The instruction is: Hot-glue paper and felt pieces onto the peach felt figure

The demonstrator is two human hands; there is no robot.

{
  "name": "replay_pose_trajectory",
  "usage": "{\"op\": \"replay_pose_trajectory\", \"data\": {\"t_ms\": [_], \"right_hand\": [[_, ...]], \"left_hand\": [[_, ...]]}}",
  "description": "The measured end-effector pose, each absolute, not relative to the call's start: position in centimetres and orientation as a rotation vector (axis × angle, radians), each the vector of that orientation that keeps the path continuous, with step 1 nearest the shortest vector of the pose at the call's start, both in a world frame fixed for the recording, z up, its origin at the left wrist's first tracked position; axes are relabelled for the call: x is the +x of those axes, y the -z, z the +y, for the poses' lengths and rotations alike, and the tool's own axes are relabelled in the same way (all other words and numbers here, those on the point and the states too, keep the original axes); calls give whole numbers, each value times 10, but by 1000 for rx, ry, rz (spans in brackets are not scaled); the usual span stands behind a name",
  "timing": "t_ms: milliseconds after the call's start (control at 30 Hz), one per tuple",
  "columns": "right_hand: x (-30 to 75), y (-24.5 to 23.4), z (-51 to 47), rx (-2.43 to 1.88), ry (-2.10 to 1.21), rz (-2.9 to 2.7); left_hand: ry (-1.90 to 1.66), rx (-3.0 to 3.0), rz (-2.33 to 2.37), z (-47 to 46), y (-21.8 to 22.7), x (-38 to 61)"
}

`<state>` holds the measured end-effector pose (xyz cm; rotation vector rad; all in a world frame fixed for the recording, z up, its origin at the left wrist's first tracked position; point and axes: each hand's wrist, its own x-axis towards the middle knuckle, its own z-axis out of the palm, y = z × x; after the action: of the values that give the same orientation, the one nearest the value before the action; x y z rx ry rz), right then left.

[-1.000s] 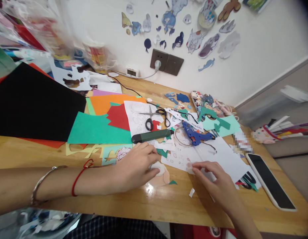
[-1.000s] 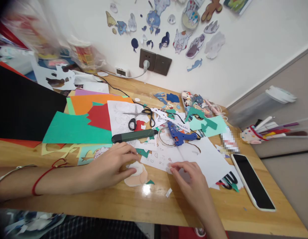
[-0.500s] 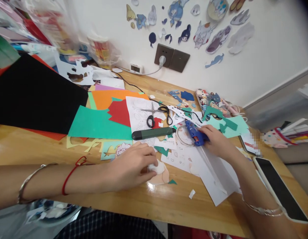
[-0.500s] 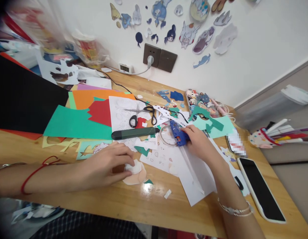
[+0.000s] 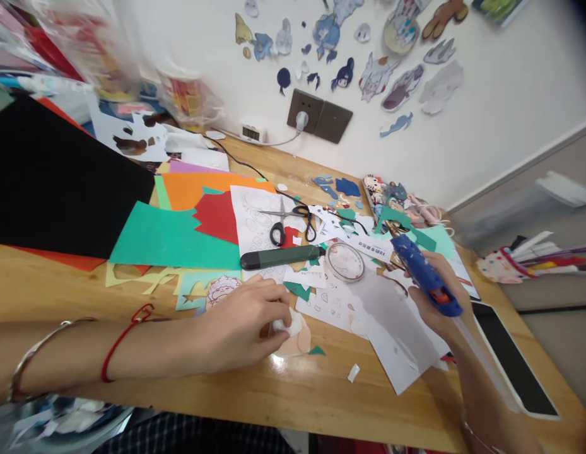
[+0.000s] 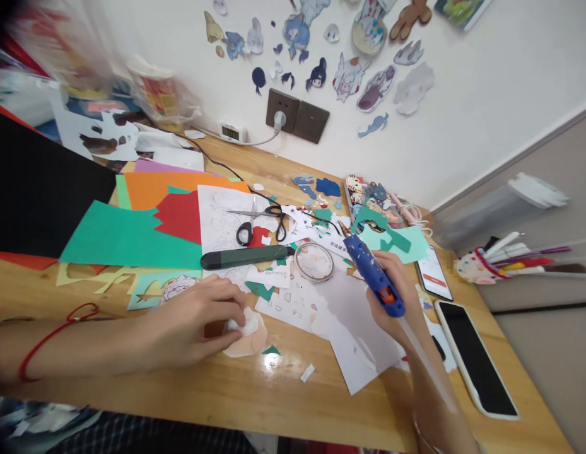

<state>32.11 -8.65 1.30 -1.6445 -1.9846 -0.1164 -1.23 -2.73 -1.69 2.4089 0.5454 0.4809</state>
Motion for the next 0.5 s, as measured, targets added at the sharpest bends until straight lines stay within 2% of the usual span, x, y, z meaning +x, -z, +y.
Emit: {"op": "replay_pose_trajectory", "data": {"t_ms": [267,400,500], "right_hand": [[278,-29,-121,-1486,-316,-2040],[263,-29,-124,-1502,-400,-2039],[263,-29,-120,-1553,-402,-1804]], "left_hand": [[-473,2440,548,-26,17,-14],[-502,2436,525,-26,17,-15],[-504,2426,513,-25,11,-14]]}}
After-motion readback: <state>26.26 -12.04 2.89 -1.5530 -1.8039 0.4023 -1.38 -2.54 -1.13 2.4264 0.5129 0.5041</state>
